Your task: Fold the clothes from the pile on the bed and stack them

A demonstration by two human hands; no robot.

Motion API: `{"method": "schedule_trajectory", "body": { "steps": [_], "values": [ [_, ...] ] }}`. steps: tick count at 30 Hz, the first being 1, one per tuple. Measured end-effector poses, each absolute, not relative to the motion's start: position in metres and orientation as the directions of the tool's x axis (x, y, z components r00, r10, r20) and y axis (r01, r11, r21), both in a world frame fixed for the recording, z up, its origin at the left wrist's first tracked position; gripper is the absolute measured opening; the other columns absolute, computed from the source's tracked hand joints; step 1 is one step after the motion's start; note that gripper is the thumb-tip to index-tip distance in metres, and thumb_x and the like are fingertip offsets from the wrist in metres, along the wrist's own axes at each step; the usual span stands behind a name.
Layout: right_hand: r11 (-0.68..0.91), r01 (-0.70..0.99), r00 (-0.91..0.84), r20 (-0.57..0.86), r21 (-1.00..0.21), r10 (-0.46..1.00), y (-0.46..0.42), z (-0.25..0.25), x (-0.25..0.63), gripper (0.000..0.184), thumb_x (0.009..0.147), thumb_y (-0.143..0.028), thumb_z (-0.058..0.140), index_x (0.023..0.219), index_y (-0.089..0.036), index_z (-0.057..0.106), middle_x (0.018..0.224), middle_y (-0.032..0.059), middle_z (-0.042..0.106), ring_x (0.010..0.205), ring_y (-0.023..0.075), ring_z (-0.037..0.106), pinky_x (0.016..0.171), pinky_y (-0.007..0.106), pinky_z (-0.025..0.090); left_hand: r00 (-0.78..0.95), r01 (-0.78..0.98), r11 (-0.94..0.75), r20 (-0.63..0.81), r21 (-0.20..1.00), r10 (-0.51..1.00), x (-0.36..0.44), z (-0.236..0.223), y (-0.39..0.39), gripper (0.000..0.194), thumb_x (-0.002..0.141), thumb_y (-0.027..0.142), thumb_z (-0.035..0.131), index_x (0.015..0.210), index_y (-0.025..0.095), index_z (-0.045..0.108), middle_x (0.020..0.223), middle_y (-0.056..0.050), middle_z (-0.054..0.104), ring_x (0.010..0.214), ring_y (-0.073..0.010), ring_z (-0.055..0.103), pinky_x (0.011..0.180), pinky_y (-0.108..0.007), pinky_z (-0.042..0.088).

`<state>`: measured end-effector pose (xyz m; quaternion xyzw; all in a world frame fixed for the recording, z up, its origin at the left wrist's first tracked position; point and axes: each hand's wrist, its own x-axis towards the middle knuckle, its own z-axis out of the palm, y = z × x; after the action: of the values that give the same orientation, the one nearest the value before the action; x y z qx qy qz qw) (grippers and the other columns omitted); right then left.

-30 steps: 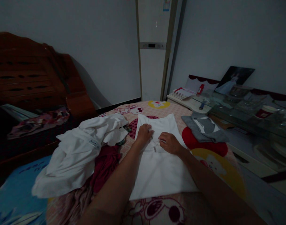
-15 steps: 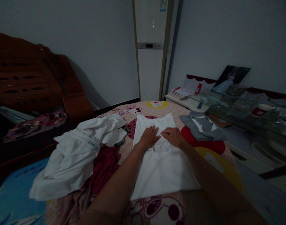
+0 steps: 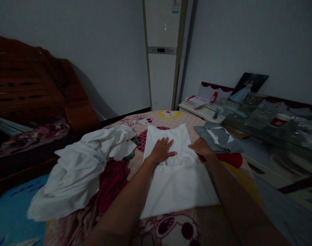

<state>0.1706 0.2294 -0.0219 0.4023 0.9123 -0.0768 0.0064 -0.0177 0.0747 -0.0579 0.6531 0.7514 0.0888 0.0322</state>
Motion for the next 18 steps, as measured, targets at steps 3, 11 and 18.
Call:
{"method": "schedule_trajectory", "body": {
  "steps": [3, 11, 18],
  "values": [
    [0.635, 0.752, -0.657, -0.131, -0.178, 0.742, 0.228, -0.017, 0.174, 0.047, 0.088, -0.048, 0.062, 0.061, -0.011, 0.07, 0.069, 0.0152, 0.072, 0.068, 0.0208, 0.068, 0.063, 0.025, 0.045, -0.148, 0.975, 0.134, 0.064, 0.179, 0.987, -0.017, -0.057, 0.075, 0.078, 0.091, 0.068, 0.039, 0.153, 0.021, 0.031, 0.16, -0.016, 0.026, 0.148, -0.0347, 0.022, 0.118, -0.052, 0.022],
    [0.611, 0.759, -0.644, -0.122, -0.225, 0.755, 0.224, -0.015, 0.172, 0.048, 0.095, -0.041, 0.052, 0.059, -0.014, 0.069, 0.066, 0.012, 0.072, 0.066, 0.0182, 0.068, 0.062, 0.023, 0.046, -0.149, 0.976, 0.132, 0.089, 0.174, 0.985, -0.018, -0.058, 0.075, 0.079, 0.089, 0.069, 0.042, 0.153, 0.023, 0.033, 0.159, -0.015, 0.029, 0.147, -0.0346, 0.026, 0.118, -0.052, 0.023],
    [0.589, 0.794, -0.601, -0.046, -0.15, 0.798, 0.227, -0.025, 0.169, 0.031, 0.091, -0.028, 0.053, 0.079, -0.012, 0.076, 0.089, 0.0151, 0.075, 0.088, 0.0216, 0.069, 0.075, 0.026, 0.047, -0.144, 0.979, 0.129, 0.086, 0.16, 0.986, -0.017, -0.058, 0.074, 0.075, 0.091, 0.068, 0.039, 0.153, 0.025, 0.032, 0.16, -0.014, 0.028, 0.147, -0.0354, 0.026, 0.117, -0.053, 0.023]
  ]
}}
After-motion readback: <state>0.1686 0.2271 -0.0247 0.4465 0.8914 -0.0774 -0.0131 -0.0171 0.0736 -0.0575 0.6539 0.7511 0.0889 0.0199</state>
